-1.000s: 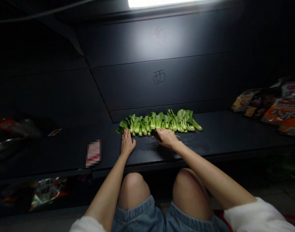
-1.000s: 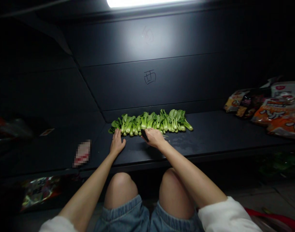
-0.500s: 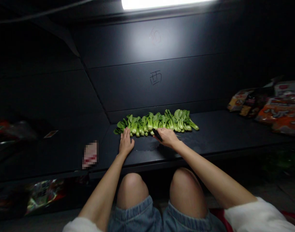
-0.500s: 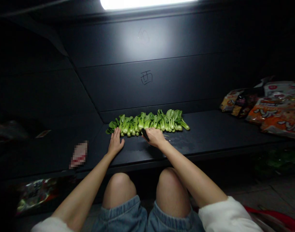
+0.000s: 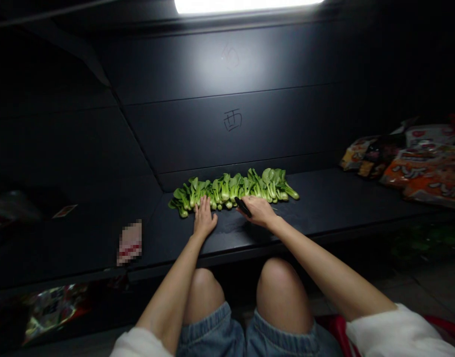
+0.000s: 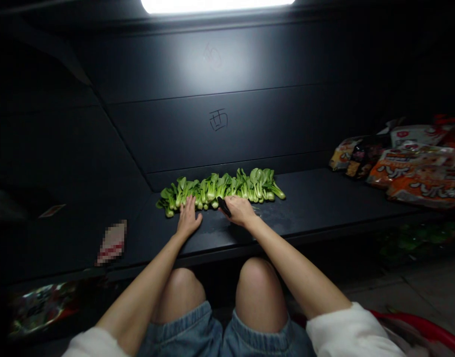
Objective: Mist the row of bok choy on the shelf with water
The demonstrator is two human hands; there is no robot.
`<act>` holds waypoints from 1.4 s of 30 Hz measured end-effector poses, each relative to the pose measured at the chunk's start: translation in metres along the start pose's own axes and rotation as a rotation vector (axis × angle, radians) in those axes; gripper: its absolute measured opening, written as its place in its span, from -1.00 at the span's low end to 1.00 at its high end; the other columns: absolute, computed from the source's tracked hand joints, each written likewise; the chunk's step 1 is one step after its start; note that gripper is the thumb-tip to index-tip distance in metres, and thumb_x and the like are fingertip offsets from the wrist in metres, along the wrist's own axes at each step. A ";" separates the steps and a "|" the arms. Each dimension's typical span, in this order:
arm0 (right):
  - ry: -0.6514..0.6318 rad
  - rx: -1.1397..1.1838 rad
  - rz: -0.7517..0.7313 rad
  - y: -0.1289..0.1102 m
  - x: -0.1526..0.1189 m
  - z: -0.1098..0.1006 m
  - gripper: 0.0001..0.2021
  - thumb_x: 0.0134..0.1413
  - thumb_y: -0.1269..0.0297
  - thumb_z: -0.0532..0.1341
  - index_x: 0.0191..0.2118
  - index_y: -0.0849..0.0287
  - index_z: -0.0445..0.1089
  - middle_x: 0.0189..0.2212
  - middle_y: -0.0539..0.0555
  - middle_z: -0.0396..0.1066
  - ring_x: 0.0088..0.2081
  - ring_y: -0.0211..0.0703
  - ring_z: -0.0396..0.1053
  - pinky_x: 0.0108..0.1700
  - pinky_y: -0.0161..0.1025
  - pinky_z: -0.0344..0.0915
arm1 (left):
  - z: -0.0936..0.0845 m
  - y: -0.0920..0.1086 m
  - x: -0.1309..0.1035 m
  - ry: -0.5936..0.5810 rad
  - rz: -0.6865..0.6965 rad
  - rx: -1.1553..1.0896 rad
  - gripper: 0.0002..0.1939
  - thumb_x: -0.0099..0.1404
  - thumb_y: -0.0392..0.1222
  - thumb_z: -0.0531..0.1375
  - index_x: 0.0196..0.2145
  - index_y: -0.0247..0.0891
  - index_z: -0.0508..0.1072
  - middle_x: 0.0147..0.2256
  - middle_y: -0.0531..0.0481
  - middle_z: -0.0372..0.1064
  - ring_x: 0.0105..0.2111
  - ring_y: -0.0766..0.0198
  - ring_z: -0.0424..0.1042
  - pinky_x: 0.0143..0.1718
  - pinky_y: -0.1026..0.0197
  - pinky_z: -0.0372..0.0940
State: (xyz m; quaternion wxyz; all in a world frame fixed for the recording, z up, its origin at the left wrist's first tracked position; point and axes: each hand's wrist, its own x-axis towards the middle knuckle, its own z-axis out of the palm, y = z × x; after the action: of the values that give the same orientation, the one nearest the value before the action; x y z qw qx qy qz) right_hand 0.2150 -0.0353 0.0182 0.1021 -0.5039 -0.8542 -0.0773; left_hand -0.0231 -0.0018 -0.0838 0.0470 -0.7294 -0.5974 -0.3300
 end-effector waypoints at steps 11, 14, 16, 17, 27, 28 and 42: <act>0.124 0.253 0.124 0.009 0.000 0.002 -0.65 0.32 0.10 0.07 0.06 0.20 0.35 0.00 0.20 0.48 -0.03 -0.07 0.45 -0.07 -0.29 0.25 | 0.001 -0.003 -0.001 0.009 -0.005 0.006 -0.28 0.19 -0.30 0.09 0.30 -0.42 0.10 0.35 -0.35 -0.01 0.39 -0.05 -0.12 0.36 -0.19 -0.15; 0.189 0.330 0.189 0.008 0.001 0.006 -0.62 0.32 0.07 0.08 0.08 0.18 0.35 0.00 0.18 0.48 -0.03 -0.06 0.45 -0.06 -0.28 0.27 | 0.001 -0.004 -0.001 0.010 -0.002 0.007 -0.29 0.19 -0.30 0.08 0.31 -0.41 0.10 0.35 -0.35 0.00 0.39 -0.05 -0.11 0.36 -0.20 -0.14; 0.213 0.353 0.217 0.007 0.001 0.007 -0.63 0.33 0.08 0.05 0.08 0.18 0.36 -0.02 0.17 0.49 -0.03 -0.07 0.45 -0.06 -0.27 0.28 | 0.001 -0.004 -0.001 0.015 -0.003 0.000 -0.28 0.19 -0.30 0.08 0.31 -0.39 0.09 0.34 -0.33 0.02 0.38 -0.05 -0.10 0.36 -0.20 -0.13; 0.220 0.358 0.228 0.007 0.000 0.007 -0.63 0.33 0.08 0.04 0.07 0.17 0.36 -0.03 0.16 0.49 -0.04 -0.07 0.46 -0.06 -0.27 0.28 | 0.001 -0.004 -0.001 0.016 -0.004 -0.002 -0.28 0.19 -0.30 0.08 0.31 -0.38 0.09 0.34 -0.32 0.02 0.38 -0.04 -0.10 0.36 -0.20 -0.13; 0.311 0.406 0.271 0.014 -0.004 0.012 -0.64 0.34 0.03 -0.01 -0.08 0.16 0.40 -0.19 0.13 0.52 -0.12 -0.08 0.45 -0.09 -0.28 0.25 | 0.002 -0.004 -0.001 0.015 -0.011 0.000 -0.28 0.19 -0.31 0.09 0.31 -0.39 0.10 0.34 -0.33 0.03 0.38 -0.04 -0.08 0.36 -0.18 -0.13; 0.322 0.406 0.263 0.015 -0.004 0.013 -0.64 0.33 0.04 -0.01 -0.09 0.17 0.40 -0.19 0.14 0.51 -0.10 -0.07 0.44 -0.08 -0.28 0.25 | 0.002 -0.004 -0.001 0.013 -0.013 0.000 -0.28 0.19 -0.31 0.09 0.31 -0.39 0.10 0.34 -0.33 0.03 0.38 -0.04 -0.08 0.36 -0.18 -0.13; 0.308 0.356 0.325 0.024 -0.007 0.011 -0.63 0.33 0.02 -0.03 -0.25 0.16 0.38 -0.35 0.11 0.49 -0.27 -0.09 0.44 -0.23 -0.30 0.19 | 0.002 -0.005 -0.001 0.007 -0.005 0.022 -0.29 0.20 -0.31 0.08 0.31 -0.41 0.10 0.34 -0.34 0.03 0.38 -0.05 -0.08 0.36 -0.18 -0.12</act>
State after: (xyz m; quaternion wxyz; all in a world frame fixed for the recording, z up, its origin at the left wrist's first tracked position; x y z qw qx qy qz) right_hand 0.2382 -0.0274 0.0062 0.3283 -0.5907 -0.7369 0.0158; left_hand -0.0268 -0.0009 -0.0874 0.0566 -0.7262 -0.6025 -0.3261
